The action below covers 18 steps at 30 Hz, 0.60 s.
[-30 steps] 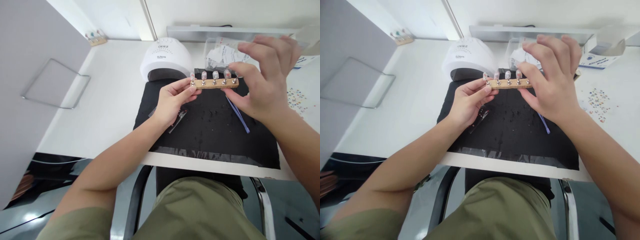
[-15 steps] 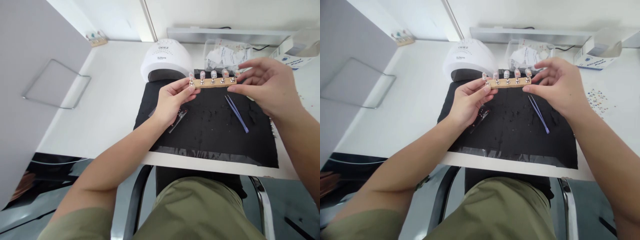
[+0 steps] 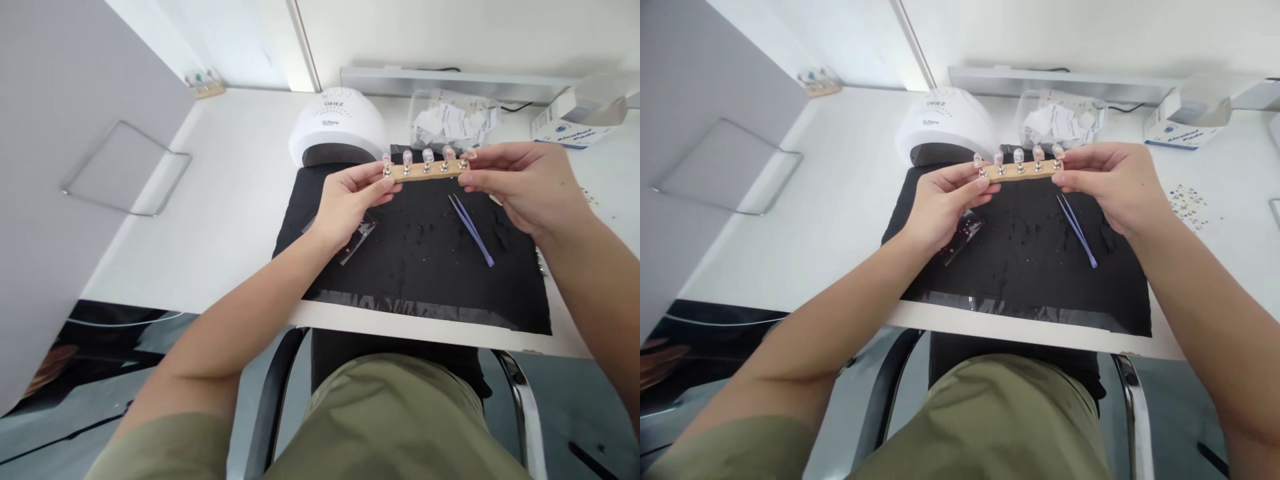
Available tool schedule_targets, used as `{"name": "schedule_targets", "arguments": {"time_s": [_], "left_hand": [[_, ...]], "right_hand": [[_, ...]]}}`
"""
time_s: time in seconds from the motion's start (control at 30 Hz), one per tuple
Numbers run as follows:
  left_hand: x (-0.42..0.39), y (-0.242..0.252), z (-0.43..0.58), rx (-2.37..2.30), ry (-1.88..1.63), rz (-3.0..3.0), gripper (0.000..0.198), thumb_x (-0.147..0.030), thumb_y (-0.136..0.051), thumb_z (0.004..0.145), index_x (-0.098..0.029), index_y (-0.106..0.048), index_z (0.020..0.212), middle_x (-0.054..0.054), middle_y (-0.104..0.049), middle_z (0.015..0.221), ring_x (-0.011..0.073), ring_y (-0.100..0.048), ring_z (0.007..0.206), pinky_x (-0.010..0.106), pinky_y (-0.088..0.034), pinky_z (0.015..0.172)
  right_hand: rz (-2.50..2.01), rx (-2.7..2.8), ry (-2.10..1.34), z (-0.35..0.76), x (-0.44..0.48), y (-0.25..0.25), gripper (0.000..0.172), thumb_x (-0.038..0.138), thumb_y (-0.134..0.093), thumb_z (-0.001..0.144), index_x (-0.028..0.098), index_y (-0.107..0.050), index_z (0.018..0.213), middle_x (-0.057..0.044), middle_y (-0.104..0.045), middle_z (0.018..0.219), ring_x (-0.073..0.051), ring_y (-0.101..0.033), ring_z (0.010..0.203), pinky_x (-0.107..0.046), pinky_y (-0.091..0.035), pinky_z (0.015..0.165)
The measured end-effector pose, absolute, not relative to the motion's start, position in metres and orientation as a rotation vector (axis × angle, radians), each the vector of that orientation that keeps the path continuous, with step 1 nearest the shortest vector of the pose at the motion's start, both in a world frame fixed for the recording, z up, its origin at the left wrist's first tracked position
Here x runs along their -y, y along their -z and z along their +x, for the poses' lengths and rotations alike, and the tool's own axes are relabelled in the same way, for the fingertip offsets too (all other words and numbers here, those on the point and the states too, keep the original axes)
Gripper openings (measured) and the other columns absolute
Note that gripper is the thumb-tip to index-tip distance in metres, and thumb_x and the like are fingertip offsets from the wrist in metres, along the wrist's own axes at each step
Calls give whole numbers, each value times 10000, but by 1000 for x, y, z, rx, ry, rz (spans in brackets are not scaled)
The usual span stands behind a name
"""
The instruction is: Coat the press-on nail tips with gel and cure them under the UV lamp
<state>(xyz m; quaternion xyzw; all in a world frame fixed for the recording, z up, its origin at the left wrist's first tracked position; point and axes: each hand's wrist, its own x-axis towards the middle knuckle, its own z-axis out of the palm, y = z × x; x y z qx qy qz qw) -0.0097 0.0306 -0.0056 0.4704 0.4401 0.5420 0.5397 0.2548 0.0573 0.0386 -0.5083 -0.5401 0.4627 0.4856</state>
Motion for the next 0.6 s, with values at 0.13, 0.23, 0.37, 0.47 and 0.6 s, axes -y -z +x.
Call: {"name": "schedule_targets", "arguments": {"time_s": [0.13, 0.23, 0.37, 0.47, 0.6], "left_hand": [[-29, 3, -10, -1097, -1229, 1217, 348, -244, -854, 898, -131, -860, 1227, 85, -887, 1146, 171, -858, 994, 284, -697, 940], [-27, -1, -12, -1153, -1168, 1261, 387, -249, -876, 866, -115, -864, 1229, 103, -885, 1153, 186, -848, 1004, 304, -693, 943], [-28, -2, -14, -1209, -1116, 1376, 332, -261, -891, 835, -144, -893, 1146, 103, -885, 1154, 217, -835, 1012, 334, -686, 903], [-29, -2, -17, -1226, -1102, 1458, 249, -274, -889, 820, -170, -902, 1045, 82, -890, 1074, 225, -834, 988, 353, -680, 915], [-30, -3, -23, -1291, -1069, 1548, 211, -289, -902, 794, -179, -895, 974, 69, -876, 984, 208, -810, 902, 359, -672, 891]], "right_hand": [[-1249, 1294, -1171, 260, -61, -31, 328, 208, -1046, 567, 198, -854, 833, -45, -818, 877, -189, -776, 829, -479, -701, 987], [-1255, 1286, -1216, 264, -63, -25, 335, 242, -1058, 567, 224, -852, 831, -41, -827, 915, -225, -806, 920, -513, -691, 1065], [-1265, 1293, -1284, 266, -67, -18, 359, 297, -1077, 562, 279, -848, 838, -12, -843, 935, -245, -819, 993, -539, -675, 1113], [-1259, 1313, -1315, 267, -68, -15, 373, 304, -1074, 575, 271, -849, 871, -29, -855, 981, -239, -820, 1022, -533, -666, 1138], [-1264, 1332, -1333, 265, -71, -12, 397, 301, -1072, 566, 247, -856, 894, -47, -858, 994, -243, -831, 1006, -514, -692, 1107]]}}
